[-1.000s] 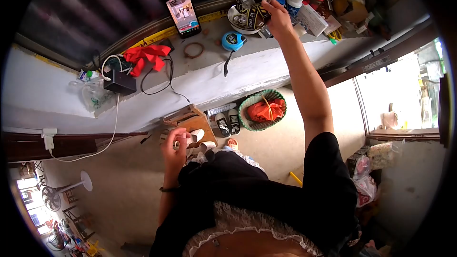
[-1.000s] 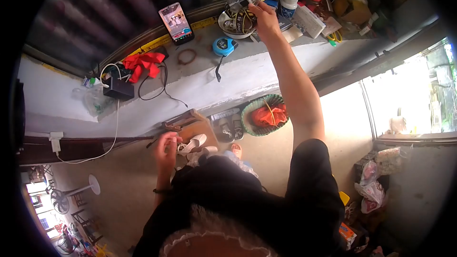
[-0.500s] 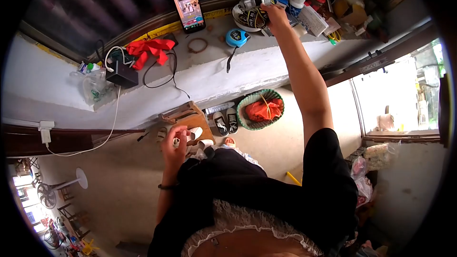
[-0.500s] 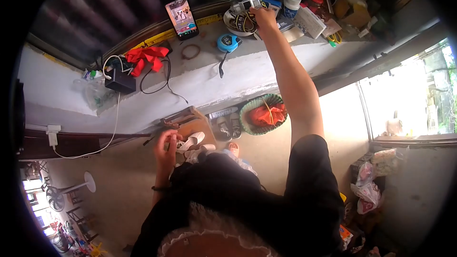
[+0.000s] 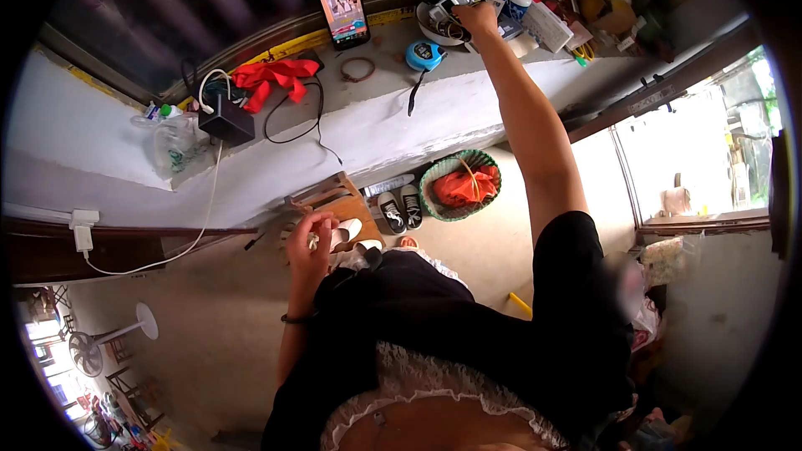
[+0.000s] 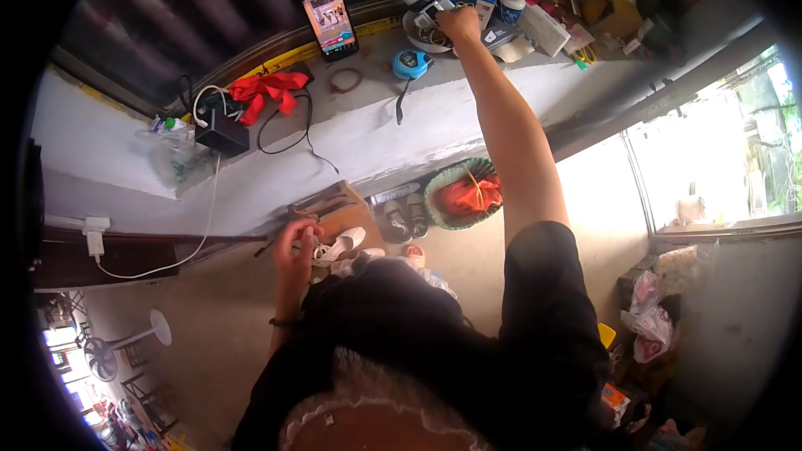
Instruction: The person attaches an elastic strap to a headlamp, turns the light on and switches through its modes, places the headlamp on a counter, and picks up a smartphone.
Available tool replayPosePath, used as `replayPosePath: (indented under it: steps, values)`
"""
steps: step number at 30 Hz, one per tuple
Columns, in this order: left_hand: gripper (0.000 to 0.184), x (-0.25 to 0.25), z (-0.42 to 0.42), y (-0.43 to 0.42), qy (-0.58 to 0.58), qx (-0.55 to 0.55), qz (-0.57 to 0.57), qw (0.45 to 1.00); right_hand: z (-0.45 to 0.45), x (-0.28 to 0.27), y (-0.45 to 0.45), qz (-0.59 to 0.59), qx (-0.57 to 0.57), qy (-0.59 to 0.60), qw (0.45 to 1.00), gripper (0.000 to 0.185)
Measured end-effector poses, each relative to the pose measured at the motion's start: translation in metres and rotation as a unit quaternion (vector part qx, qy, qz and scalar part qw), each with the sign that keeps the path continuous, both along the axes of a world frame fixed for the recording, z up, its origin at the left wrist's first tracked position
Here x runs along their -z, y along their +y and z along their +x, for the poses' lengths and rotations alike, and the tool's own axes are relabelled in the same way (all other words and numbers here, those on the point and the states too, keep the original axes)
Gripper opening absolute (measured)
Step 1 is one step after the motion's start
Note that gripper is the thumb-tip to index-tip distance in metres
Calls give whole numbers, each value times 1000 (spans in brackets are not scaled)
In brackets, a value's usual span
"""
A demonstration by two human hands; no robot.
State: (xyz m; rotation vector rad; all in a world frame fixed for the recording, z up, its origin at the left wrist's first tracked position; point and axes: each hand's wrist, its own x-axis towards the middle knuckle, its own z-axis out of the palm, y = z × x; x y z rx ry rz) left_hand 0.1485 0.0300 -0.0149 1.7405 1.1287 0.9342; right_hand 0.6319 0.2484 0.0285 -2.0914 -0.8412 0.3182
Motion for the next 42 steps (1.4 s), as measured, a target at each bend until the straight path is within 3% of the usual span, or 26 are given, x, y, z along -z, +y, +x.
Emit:
replayPosePath:
  steps: [6, 10, 13, 14, 17, 21, 22, 28, 31, 32, 36, 39, 42]
  values:
    - [12, 1, -15, 4, 0, 9, 7, 1000, -33, -43, -26, -67, 43, -146, 986, 56]
    - [12, 5, -23, 7, -21, 13, 13, 1000, -30, -48, -41, 2, 58, -224, 973, 47]
    - [12, 4, -27, 10, -20, 20, 18, 999, -13, -39, -38, -73, 11, -255, 964, 43]
    - [11, 3, -28, 10, -20, 24, 17, 999, -8, -35, -35, -80, 6, -199, 977, 36]
    - [11, 2, -31, 12, -20, 27, 13, 999, -30, -54, -60, 154, 28, -238, 959, 29]
    - [11, -2, -35, 11, -19, 21, 9, 1000, -58, -70, -61, 327, -39, -242, 912, 18]
    - [11, -4, -36, 11, -19, 18, 11, 1000, -67, -70, -56, 321, -64, -229, 917, 17]
    - [12, 7, -59, 3, 9, 0, 56, 998, -147, -47, -21, 129, -231, -185, 946, 48]
    - [11, 16, -81, -9, 38, -18, 77, 996, -183, -32, -9, 18, -195, -235, 952, 73]
    - [11, 16, -87, -14, 49, -27, 81, 995, -189, -28, -7, -11, -196, -190, 962, 89]
    - [11, 8, -111, -40, 91, -82, 77, 989, -206, 0, 7, 29, -122, -210, 970, 87]
    - [11, 14, -124, -58, 106, -125, 35, 986, -226, 6, -15, 118, -159, -143, 970, 85]
    - [12, 16, -130, -68, 126, -141, 17, 982, -232, 23, -23, 107, -160, -181, 965, 86]
